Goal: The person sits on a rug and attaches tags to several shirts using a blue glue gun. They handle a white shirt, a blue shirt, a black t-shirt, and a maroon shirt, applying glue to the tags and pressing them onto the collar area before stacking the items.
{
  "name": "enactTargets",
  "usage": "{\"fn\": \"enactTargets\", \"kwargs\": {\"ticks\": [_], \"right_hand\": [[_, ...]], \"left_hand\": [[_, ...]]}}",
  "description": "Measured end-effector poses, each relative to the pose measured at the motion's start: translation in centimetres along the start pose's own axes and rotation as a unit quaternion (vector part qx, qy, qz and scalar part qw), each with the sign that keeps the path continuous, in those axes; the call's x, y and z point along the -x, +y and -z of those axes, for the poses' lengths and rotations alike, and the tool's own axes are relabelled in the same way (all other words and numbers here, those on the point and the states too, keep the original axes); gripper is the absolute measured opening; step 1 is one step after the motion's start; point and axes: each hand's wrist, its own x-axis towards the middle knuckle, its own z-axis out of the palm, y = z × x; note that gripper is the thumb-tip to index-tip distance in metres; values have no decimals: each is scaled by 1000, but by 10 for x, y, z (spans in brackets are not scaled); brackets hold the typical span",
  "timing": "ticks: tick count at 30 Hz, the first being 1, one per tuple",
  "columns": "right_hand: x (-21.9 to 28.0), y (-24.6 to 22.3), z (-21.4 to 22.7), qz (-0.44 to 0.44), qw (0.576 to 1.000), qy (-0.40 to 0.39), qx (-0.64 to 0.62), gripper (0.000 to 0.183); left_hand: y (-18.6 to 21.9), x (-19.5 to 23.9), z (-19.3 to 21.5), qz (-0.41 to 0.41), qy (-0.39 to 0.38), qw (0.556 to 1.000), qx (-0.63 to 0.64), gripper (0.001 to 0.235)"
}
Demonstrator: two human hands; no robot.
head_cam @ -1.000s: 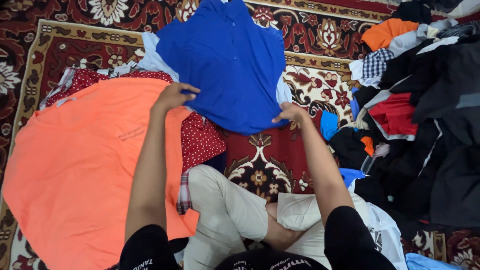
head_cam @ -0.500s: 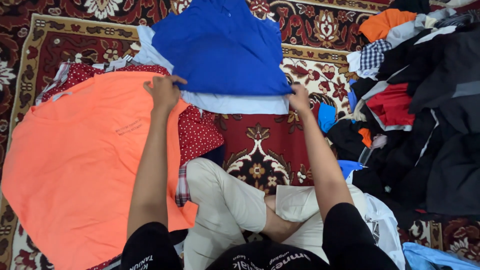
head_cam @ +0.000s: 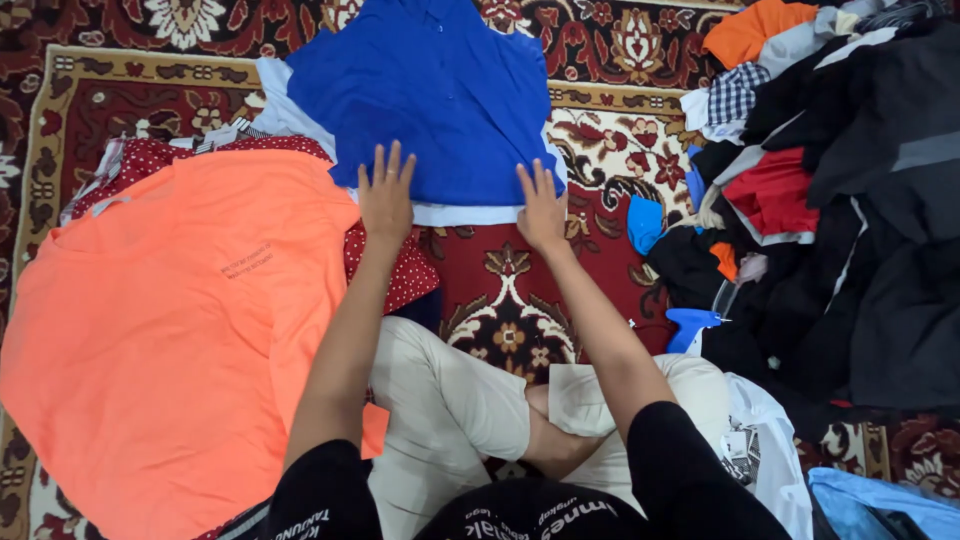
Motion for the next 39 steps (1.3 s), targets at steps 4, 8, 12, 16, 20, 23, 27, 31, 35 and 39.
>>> {"fn": "enactTargets", "kwargs": {"ticks": [4,8,12,16,20,23,27,31,35,39], "right_hand": [[5,26,-39,-9,991,-119,62,78],[20,40,-47,-28,980,-192,37,68],[40,35,-38,-36,981,-191,22,62],[67,29,-32,-51,976,-211,14,63],[93,31,-29,-58,971,-231,24,67],[122,38,-29,-65,970,-234,26,69],[156,55,-23,-80,967,-241,18,70],[185,97,-28,-115,966,-173,-156,51],[205,149,2,-132,949,66,-279,35],[241,197,76,-167,929,226,-242,28]], "left_hand": [[7,4,-39,23,-175,975,-136,60],[13,18,-12,30,-214,962,-166,59],[19,16,-43,37,-221,961,-162,60],[37,27,-70,44,-246,957,-148,63],[64,53,-65,53,-230,966,-102,60],[75,65,-81,34,-217,971,-96,58],[97,77,-99,33,-219,975,-22,54],[147,90,-115,-6,-296,945,141,49],[225,94,-131,-79,-303,919,239,39],[312,97,-113,-145,-295,902,279,33]]}}
